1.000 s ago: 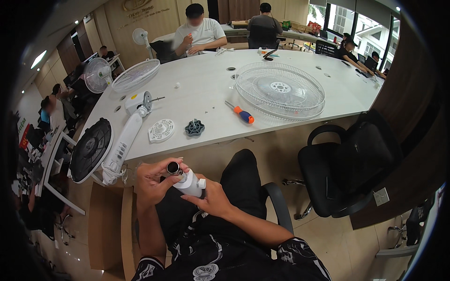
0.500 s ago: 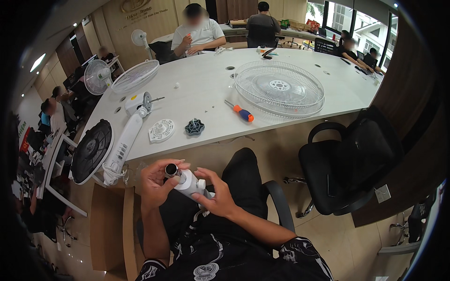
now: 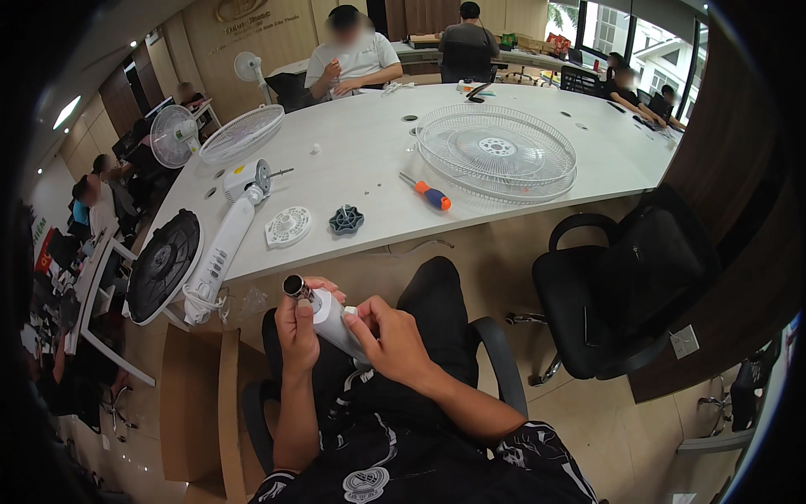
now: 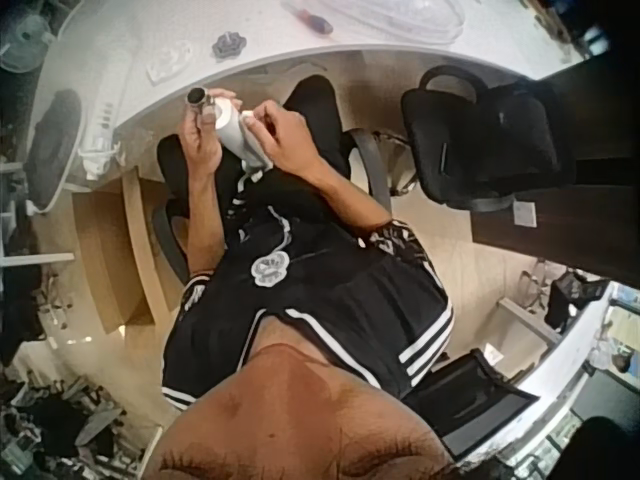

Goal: Assemble a standing fan by connecting the base and motor housing components.

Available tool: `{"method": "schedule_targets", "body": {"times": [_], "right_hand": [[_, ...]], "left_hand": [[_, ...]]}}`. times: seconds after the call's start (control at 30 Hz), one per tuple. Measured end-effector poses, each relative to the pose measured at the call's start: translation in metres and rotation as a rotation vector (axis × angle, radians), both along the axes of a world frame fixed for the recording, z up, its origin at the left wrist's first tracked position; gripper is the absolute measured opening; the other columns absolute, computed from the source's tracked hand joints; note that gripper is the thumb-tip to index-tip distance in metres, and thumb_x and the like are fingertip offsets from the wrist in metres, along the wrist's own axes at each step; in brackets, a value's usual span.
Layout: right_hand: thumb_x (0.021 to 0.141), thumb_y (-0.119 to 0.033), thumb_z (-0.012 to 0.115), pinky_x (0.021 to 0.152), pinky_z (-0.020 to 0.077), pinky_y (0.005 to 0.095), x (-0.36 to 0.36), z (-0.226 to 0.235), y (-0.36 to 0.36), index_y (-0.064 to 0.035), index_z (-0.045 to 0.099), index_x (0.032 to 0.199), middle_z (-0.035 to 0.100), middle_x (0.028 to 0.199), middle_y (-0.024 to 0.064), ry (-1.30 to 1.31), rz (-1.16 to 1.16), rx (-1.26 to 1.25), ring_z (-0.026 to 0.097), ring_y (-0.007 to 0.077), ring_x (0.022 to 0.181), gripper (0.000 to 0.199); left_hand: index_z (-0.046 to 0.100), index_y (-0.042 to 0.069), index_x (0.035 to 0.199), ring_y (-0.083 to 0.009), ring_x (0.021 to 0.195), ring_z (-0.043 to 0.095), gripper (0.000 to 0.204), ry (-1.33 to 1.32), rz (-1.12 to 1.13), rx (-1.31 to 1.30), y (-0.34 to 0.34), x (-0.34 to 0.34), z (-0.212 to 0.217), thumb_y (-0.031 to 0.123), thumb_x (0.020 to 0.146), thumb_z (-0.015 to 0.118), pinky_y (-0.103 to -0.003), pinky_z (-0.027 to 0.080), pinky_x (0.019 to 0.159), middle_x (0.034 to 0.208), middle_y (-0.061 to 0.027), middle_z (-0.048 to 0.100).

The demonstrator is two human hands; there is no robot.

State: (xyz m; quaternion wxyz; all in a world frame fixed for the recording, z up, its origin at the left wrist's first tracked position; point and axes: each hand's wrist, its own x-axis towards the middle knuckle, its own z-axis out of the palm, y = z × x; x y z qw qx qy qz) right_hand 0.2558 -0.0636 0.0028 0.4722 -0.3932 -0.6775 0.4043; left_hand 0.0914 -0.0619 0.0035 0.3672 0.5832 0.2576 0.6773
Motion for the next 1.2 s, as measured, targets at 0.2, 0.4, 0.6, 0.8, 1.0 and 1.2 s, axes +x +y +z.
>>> {"method": "schedule_targets", "body": {"times": [0.2,0.4,0.6,0.8,1.0,1.2], "right_hand": [[0.101,-0.043,0.052,0.05,0.0381,0.0284,0.008,0.001,0.006,0.0009,0.059,0.074,0.054,0.057,0.004,0.083,0.228,-0.228,0.051,0.0138,0.05,0.052],[0.102,-0.031,0.055,0.051,0.0388,0.027,0.012,0.006,-0.001,-0.002,0.06,0.085,0.047,0.057,-0.0003,0.052,0.138,-0.206,0.047,0.0098,0.052,0.034],[0.083,-0.027,0.077,0.071,0.0521,0.0357,0.028,-0.003,0.051,-0.0046,0.061,0.123,0.064,0.092,0.0105,-0.366,0.133,0.892,0.064,0.0259,0.078,0.048],[0.09,-0.04,0.064,0.07,0.0497,0.0334,0.038,-0.012,0.112,-0.0046,0.063,0.113,0.06,0.089,0.0066,-0.474,0.176,1.289,0.06,0.0232,0.075,0.043],[0.082,-0.047,0.07,0.065,0.043,0.0324,0.03,-0.004,0.127,-0.006,0.061,0.097,0.052,0.081,0.0034,-0.398,0.182,1.532,0.053,0.0187,0.071,0.044],[0.092,-0.038,0.065,0.064,0.045,0.0351,0.029,-0.022,0.091,-0.0049,0.057,0.086,0.054,0.075,0.0064,-0.316,0.183,1.155,0.055,0.0244,0.066,0.034]], "left_hand": [[0.055,-0.002,0.118,-0.0174,0.099,0.066,0.029,0.01,0.065,-0.036,-0.017,0.013,0.004,0.022,0.102,0.055,-0.032,0.051,0.088,0.11,-0.0113,0.064],[0.053,-0.002,0.119,-0.0161,0.099,0.064,0.026,0.042,0.082,-0.026,-0.012,0.017,-0.007,0.017,0.102,0.051,-0.03,0.05,0.09,0.111,-0.0109,0.063],[0.051,-0.002,0.119,-0.0155,0.094,0.063,0.038,0.097,0.143,0.004,0.0,0.01,-0.002,0.034,0.104,0.049,-0.031,0.05,0.086,0.107,-0.0112,0.062],[0.051,0.0,0.117,-0.0138,0.091,0.062,0.038,0.131,0.141,-0.04,0.017,0.015,-0.005,0.036,0.105,0.048,-0.029,0.05,0.084,0.102,-0.0098,0.062],[0.05,0.0,0.118,-0.0132,0.092,0.061,0.039,0.154,0.158,-0.047,0.014,0.021,0.006,0.036,0.106,0.045,-0.028,0.049,0.084,0.104,-0.0094,0.061],[0.051,0.0,0.117,-0.014,0.094,0.061,0.032,0.12,0.203,-0.014,0.004,0.029,0.005,0.029,0.105,0.046,-0.029,0.048,0.085,0.106,-0.0102,0.061]]}}
